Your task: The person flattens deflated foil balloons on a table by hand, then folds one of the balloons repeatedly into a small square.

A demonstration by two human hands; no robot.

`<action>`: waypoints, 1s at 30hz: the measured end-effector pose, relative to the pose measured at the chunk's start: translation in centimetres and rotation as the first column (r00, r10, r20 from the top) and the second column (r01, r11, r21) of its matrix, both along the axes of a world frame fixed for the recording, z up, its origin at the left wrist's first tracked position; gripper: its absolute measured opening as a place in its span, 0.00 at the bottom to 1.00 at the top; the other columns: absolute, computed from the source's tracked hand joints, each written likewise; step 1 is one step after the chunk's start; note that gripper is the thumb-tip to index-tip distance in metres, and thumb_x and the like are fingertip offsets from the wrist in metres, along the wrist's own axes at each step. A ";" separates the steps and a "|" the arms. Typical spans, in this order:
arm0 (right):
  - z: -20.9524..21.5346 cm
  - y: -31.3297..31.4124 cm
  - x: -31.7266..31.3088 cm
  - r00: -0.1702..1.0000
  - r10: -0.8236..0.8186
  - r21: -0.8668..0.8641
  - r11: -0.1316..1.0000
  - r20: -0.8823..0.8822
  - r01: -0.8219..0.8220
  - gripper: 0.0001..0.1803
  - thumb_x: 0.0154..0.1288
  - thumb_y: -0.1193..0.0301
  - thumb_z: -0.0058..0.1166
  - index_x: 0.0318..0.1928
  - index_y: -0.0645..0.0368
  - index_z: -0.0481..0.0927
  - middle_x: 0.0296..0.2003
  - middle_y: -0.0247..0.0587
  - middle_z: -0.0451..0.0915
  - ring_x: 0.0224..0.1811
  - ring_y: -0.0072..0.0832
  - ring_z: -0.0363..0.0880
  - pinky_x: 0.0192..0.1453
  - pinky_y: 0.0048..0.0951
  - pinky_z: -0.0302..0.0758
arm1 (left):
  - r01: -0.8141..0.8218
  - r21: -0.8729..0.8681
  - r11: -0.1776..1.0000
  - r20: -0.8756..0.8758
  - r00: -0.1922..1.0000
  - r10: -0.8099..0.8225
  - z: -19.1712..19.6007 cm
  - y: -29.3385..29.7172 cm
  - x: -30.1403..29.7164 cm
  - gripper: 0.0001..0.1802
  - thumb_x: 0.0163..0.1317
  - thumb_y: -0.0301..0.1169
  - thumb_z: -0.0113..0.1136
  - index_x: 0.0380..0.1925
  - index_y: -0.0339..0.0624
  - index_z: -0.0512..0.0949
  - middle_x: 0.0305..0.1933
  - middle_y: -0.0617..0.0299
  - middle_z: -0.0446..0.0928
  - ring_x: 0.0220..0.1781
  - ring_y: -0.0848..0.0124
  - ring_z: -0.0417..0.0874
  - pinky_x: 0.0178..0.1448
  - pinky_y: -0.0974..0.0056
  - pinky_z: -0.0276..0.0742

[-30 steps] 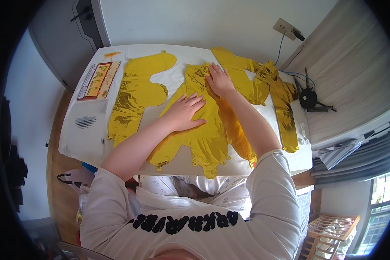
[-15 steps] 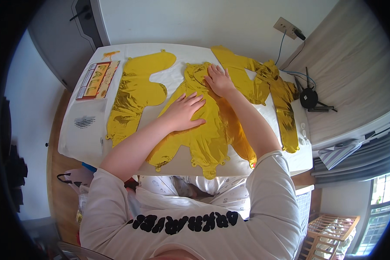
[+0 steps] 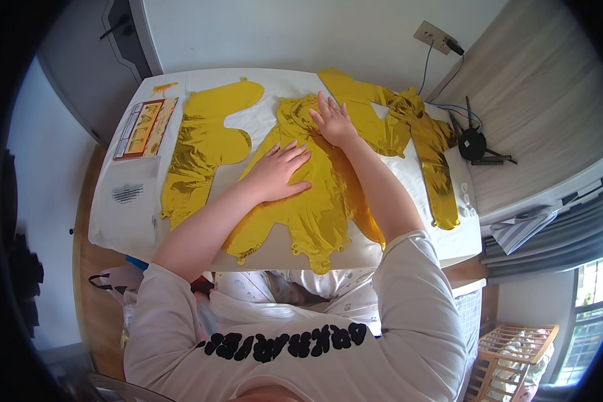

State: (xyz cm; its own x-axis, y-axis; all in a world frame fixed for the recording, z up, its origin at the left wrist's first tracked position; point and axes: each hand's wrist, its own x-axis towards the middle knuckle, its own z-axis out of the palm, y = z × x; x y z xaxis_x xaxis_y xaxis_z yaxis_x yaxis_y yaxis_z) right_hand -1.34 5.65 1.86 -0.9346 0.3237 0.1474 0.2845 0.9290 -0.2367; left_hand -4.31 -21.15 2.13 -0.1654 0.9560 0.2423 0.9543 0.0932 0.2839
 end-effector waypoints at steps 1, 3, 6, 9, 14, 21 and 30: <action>0.0 0.0 -0.1 1.000 0.004 -0.002 1.000 -0.001 -0.004 0.43 0.82 0.41 0.26 0.83 0.54 0.41 0.80 0.48 0.54 0.85 0.43 0.45 0.86 0.51 0.38 | -0.008 -0.004 1.000 -0.002 1.000 0.008 -0.1 -0.2 0.0 0.44 0.68 0.62 0.56 0.73 0.42 0.66 0.80 0.52 0.62 0.83 0.55 0.57 0.84 0.45 0.52; -0.1 0.0 -0.2 0.993 0.020 -0.131 0.991 -0.120 -0.036 0.44 0.81 0.40 0.25 0.83 0.53 0.38 0.80 0.49 0.55 0.85 0.43 0.45 0.86 0.51 0.38 | -0.012 0.000 1.000 -0.006 1.000 0.012 -0.1 -0.3 -0.2 0.44 0.68 0.62 0.56 0.74 0.42 0.66 0.80 0.52 0.62 0.83 0.55 0.57 0.84 0.45 0.52; -0.1 -0.1 0.0 0.996 0.021 -0.051 0.998 -0.086 -0.026 0.42 0.82 0.42 0.27 0.83 0.51 0.39 0.81 0.47 0.53 0.85 0.43 0.45 0.86 0.51 0.38 | -0.007 -0.004 1.000 0.000 1.000 0.007 0.0 -0.2 -0.1 0.44 0.68 0.62 0.56 0.74 0.43 0.65 0.80 0.52 0.62 0.84 0.56 0.57 0.84 0.45 0.53; 0.4 -1.4 -0.3 1.000 0.014 0.039 0.999 0.025 -0.015 0.42 0.82 0.41 0.27 0.83 0.50 0.39 0.81 0.46 0.52 0.85 0.43 0.44 0.86 0.52 0.38 | -0.014 -0.005 1.000 0.006 1.000 0.014 -0.1 -0.5 -0.4 0.44 0.68 0.61 0.57 0.73 0.42 0.66 0.79 0.51 0.63 0.83 0.55 0.57 0.84 0.45 0.53; 1.4 -2.5 -0.2 0.996 0.007 0.153 0.988 0.085 -0.020 0.42 0.81 0.39 0.26 0.83 0.47 0.40 0.81 0.45 0.53 0.85 0.42 0.43 0.86 0.52 0.37 | -0.007 0.007 1.000 0.010 1.000 0.007 0.1 -0.5 -0.3 0.44 0.67 0.61 0.58 0.72 0.41 0.66 0.78 0.50 0.64 0.83 0.55 0.57 0.83 0.44 0.54; 1.6 -0.5 1.5 0.932 0.010 -0.161 0.984 -0.362 -0.073 0.39 0.81 0.44 0.36 0.82 0.49 0.48 0.80 0.46 0.56 0.83 0.44 0.50 0.84 0.49 0.48 | 0.001 -0.027 1.000 -0.001 1.000 -0.001 0.7 0.5 0.4 0.44 0.68 0.62 0.56 0.74 0.43 0.65 0.80 0.52 0.62 0.84 0.56 0.56 0.84 0.46 0.53; 2.9 -5.0 15.1 0.938 -0.305 0.002 0.951 -0.165 0.309 0.23 0.73 0.57 0.55 0.58 0.59 0.76 0.56 0.48 0.77 0.61 0.46 0.76 0.64 0.46 0.74 | -0.029 -0.079 0.996 0.008 1.000 0.029 0.0 -0.5 -0.4 0.45 0.70 0.64 0.53 0.76 0.43 0.63 0.82 0.53 0.59 0.85 0.58 0.53 0.85 0.47 0.50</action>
State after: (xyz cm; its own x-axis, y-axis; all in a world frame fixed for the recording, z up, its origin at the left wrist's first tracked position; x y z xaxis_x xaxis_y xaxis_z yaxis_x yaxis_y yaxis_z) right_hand 13.76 0.69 4.73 -0.7535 0.5847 0.3004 0.5170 0.8094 -0.2787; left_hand -4.70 -21.69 2.08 -0.1952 0.9668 0.1649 0.9482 0.1431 0.2837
